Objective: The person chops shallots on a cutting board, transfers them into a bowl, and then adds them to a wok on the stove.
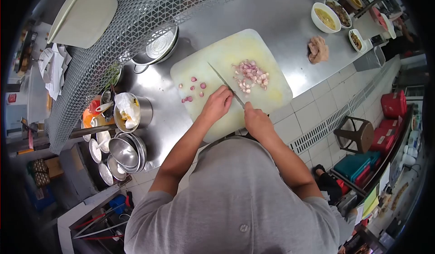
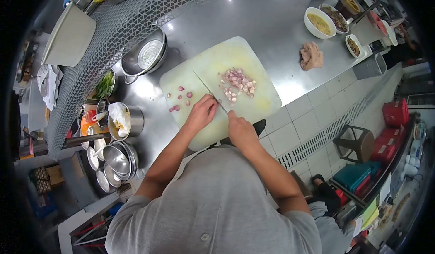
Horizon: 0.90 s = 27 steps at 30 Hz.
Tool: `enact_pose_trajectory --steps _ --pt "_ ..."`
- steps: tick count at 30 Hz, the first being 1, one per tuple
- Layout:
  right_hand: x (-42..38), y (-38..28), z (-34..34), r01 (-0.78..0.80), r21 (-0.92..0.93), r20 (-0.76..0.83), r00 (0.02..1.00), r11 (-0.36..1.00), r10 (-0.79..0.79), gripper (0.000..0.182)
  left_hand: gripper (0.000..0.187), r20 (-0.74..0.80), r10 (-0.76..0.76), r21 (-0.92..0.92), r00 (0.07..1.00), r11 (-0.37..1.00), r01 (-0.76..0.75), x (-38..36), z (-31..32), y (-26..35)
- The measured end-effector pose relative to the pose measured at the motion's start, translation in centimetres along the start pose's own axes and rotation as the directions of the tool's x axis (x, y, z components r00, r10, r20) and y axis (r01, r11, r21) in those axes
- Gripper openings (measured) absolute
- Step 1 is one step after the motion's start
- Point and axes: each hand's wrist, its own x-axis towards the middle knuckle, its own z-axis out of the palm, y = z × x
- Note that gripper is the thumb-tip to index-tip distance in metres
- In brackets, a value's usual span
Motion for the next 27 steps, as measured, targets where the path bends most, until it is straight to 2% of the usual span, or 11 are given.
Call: enact_pose_trajectory --steps 3,5,9,13,17,20,24,25,27 --pt "0.7 0.9 1.0 0.049 -0.005 0.003 0.999 0.999 -0.049 0.017 0.006 -0.035 0.025 -0.019 0.999 0.999 -0.026 0.0 0.0 0.2" --pt "-0.4 -0.6 -0.8 -0.015 0.012 0.028 0.999 1.000 0.015 0.017 0.006 -0.035 0.009 -0.006 0.999 1.000 -0.010 -0.2 0.0 0.1" --pt "0.2 0.9 1.6 0.024 0.037 0.015 1.000 0.999 -0.024 0.016 0.007 -0.023 -0.021 -0.056 1.000 0.998 0.020 -0.3 0.3 0.0" --pt "-0.2 0.0 0.8 0.003 0.055 0.024 1.000 0.999 -0.004 0.015 0.010 -0.050 0.019 0.013 0.999 1.000 -0.018 -0.4 0.2 -0.1" --pt "0.8 1.4 2.1 0.006 0.059 0.028 1.000 0.998 -0.008 0.014 0.007 -0.059 -0.010 -0.022 0.998 1.000 0.009 -0.5 0.6 0.1" --pt "-0.6 -0.2 -0.4 -0.024 0.095 0.031 0.999 0.995 0.021 0.014 0.006 -0.061 -0.027 -0.007 0.998 1.000 0.026 -0.9 0.5 0.0" --pt "1.2 1.7 1.8 0.006 0.094 0.026 1.000 0.996 -0.008 0.014 0.008 -0.043 -0.052 -0.043 0.998 0.998 0.050 -0.5 0.5 0.3" --pt "1.3 1.7 0.9 0.025 0.095 0.023 0.999 0.995 -0.028 0.014 0.008 -0.045 -0.048 -0.039 0.998 0.998 0.046 -0.3 0.4 0.2" --pt "1.0 1.6 0.3 0.037 0.096 0.020 0.999 0.995 -0.040 0.015 0.011 -0.044 0.073 0.045 0.996 0.997 -0.071 -0.4 0.6 0.4"
